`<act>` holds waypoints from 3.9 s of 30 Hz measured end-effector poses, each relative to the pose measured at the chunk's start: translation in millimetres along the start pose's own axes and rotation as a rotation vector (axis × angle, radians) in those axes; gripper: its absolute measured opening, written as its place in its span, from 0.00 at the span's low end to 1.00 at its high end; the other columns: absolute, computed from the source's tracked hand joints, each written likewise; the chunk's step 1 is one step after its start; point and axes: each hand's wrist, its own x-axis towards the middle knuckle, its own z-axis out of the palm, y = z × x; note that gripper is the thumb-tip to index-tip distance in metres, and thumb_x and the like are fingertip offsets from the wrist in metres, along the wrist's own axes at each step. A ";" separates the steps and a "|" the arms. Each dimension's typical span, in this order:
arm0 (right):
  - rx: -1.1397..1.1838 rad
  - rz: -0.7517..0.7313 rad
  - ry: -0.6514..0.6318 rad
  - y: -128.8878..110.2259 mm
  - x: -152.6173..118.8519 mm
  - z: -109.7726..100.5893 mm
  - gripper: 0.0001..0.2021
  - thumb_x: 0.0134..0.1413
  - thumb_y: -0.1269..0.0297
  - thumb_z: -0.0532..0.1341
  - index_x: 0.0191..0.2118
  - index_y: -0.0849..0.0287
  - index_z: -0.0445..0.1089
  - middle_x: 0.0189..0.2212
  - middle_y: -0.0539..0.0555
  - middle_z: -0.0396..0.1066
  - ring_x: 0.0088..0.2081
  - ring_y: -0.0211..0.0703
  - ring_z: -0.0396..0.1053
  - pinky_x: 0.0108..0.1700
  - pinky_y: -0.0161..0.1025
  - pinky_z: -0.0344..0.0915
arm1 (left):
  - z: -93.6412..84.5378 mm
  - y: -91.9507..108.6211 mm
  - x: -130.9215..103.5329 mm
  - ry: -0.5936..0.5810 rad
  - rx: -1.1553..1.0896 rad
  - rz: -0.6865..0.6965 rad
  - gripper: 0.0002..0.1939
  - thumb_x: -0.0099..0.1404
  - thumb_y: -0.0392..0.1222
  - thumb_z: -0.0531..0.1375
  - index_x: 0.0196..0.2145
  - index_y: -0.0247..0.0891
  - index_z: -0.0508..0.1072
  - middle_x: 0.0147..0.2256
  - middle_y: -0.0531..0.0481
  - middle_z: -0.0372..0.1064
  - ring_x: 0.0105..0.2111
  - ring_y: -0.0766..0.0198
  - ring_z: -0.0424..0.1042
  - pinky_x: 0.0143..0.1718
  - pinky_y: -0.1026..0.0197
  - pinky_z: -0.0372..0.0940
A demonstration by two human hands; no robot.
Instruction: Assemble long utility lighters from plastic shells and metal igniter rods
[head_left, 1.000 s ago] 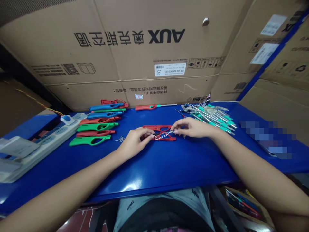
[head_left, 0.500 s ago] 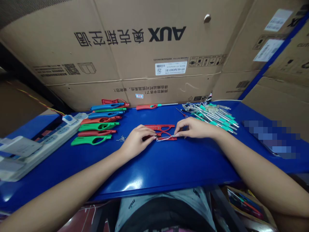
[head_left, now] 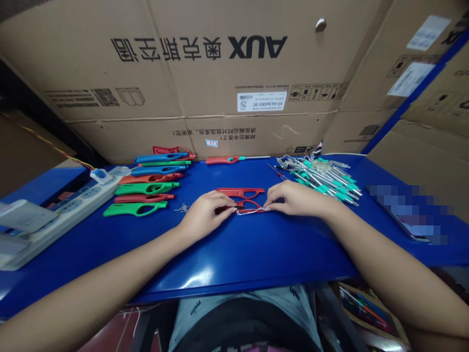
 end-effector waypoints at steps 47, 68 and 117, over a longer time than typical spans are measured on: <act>0.131 -0.056 0.123 -13.4 16.9 40.6 0.05 0.57 0.67 0.64 0.38 0.59 0.69 0.32 0.50 0.68 0.28 0.35 0.60 0.34 0.34 0.56 | 0.4 9.6 -3.4 0.032 -0.036 -0.094 0.06 0.69 0.39 0.59 0.38 0.37 0.76 0.34 0.50 0.77 0.29 0.65 0.73 0.35 0.64 0.68; 0.367 -0.206 0.095 -1.9 15.7 32.3 0.07 0.60 0.63 0.62 0.37 0.61 0.74 0.35 0.52 0.69 0.28 0.34 0.61 0.31 0.34 0.60 | -0.6 6.7 -2.2 0.028 -0.115 -0.118 0.06 0.66 0.40 0.64 0.36 0.39 0.81 0.36 0.49 0.79 0.34 0.62 0.77 0.36 0.62 0.70; 0.058 -0.144 0.212 -6.7 16.3 42.0 0.07 0.62 0.69 0.59 0.38 0.61 0.76 0.35 0.54 0.74 0.31 0.37 0.66 0.36 0.36 0.62 | -1.7 20.3 -12.2 -0.225 0.108 -0.001 0.18 0.69 0.38 0.61 0.55 0.33 0.72 0.40 0.44 0.70 0.42 0.57 0.71 0.47 0.54 0.70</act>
